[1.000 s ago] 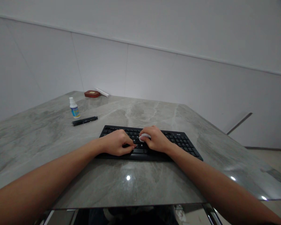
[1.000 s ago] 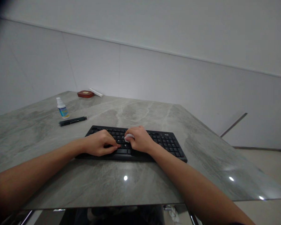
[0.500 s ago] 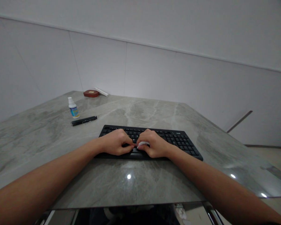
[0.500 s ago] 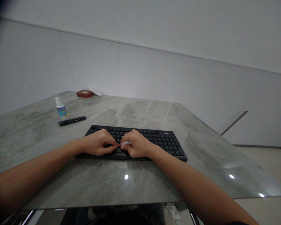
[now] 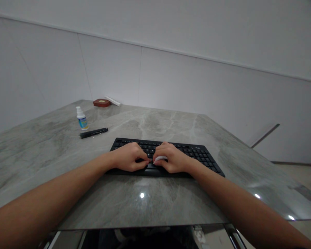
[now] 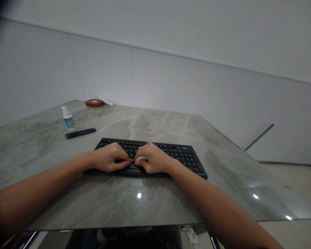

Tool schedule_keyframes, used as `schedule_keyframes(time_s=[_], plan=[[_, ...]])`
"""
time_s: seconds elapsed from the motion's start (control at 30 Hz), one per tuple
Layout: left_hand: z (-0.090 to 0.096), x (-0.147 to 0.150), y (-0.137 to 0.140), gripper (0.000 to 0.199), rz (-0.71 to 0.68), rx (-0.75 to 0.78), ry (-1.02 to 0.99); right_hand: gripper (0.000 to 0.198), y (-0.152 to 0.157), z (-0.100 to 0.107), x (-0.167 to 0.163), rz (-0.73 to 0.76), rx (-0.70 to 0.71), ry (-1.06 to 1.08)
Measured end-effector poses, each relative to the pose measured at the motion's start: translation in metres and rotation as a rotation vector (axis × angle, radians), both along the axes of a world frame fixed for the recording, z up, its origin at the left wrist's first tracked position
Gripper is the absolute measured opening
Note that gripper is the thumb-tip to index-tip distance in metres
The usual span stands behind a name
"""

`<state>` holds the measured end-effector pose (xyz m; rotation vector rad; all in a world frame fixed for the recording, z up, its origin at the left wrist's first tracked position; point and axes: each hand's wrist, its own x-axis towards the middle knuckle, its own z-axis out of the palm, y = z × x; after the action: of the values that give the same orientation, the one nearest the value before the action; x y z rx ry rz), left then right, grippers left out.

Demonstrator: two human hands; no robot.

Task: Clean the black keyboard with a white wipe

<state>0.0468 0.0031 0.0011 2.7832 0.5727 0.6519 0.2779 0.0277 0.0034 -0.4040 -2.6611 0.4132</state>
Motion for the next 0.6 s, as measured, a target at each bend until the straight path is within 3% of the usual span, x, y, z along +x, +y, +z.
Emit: schedule_keyframes(time_s=[0.37, 0.6], plan=[[-0.0012, -0.0002, 0.0009, 0.025, 0.001, 0.01, 0.019, 0.008, 0.0004, -0.0064, -0.0045, -0.1, 0.11, -0.01], [-0.0002, 0.0001, -0.0002, 0.023, 0.004, -0.007, 0.001, 0.01, 0.0011, -0.0017, 0.0001, -0.131, 0.085, -0.028]])
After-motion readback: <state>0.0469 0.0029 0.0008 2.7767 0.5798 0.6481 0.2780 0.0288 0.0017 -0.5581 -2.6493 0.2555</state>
